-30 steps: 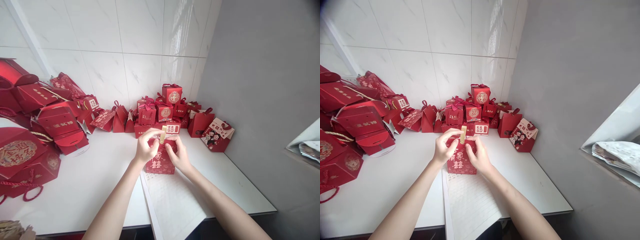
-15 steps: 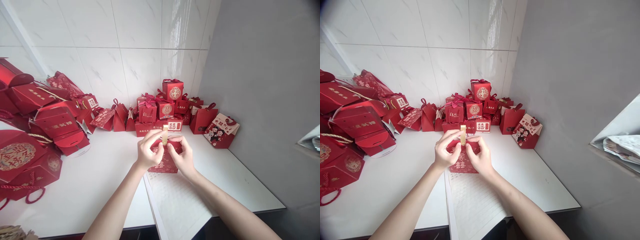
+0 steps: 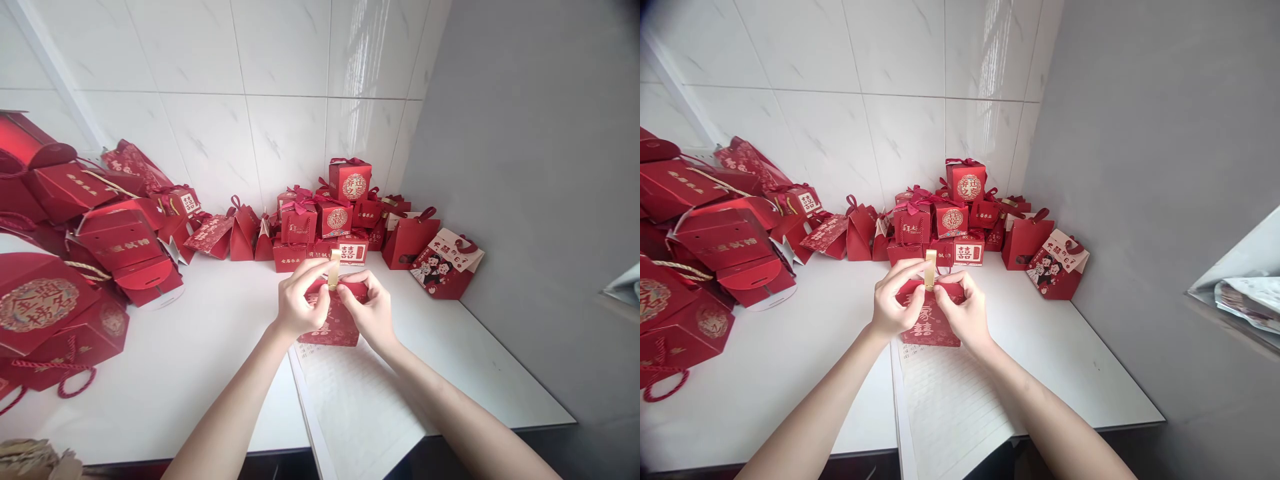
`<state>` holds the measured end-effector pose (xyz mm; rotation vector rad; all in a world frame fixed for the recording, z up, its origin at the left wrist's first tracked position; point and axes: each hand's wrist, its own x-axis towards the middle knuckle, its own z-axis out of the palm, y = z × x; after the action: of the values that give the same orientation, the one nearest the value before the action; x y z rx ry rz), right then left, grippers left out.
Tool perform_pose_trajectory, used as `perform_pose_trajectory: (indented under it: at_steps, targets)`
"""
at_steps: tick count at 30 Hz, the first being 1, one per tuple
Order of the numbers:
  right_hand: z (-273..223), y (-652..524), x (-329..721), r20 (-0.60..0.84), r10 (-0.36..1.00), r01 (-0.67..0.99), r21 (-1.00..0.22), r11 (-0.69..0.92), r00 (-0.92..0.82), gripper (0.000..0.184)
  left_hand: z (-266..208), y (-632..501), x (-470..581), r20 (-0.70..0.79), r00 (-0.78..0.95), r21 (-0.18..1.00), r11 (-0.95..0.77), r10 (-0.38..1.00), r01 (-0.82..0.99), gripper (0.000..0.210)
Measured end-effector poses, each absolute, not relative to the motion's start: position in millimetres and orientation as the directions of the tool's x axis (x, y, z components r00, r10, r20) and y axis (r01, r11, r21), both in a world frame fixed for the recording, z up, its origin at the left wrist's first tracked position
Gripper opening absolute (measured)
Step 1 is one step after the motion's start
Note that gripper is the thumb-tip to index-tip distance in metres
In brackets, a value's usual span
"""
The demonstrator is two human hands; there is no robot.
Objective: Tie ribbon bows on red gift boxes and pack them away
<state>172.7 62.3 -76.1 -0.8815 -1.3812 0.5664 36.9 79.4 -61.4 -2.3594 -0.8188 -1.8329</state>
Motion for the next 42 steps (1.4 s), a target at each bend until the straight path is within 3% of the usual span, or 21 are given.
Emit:
perform_pose_trajectory:
  at_steps: [8,17,33,42]
  targets:
    - [-74.3,63.8,171.3,0.573,0.804,0.178,-0.818,0.547,0.157,0.008,-62.2,81.2,36.2,0.907,0.170,0.293,-0.867,0.386,0.403,0.039]
    - [-81.8,63.4,170.9,0.665,0.732,0.200,-0.745,0.636,0.150,0.008,-61.8,80.0,36.9,0.921,0.156,0.266,-0.871,0.355,0.412,0.039]
    - [-72.8,66.7,172.9,0.520,0.842,0.091,-0.854,0.512,0.146,0.008,-60.5,77.3,42.5,0.916,0.156,0.278,-0.865,0.370,0.418,0.036]
    - [-75.0,65.5,174.3,0.499,0.856,0.050,-0.866,0.497,0.134,0.011,-59.7,80.6,38.4,0.882,0.172,0.366,-0.868,0.439,0.336,0.037]
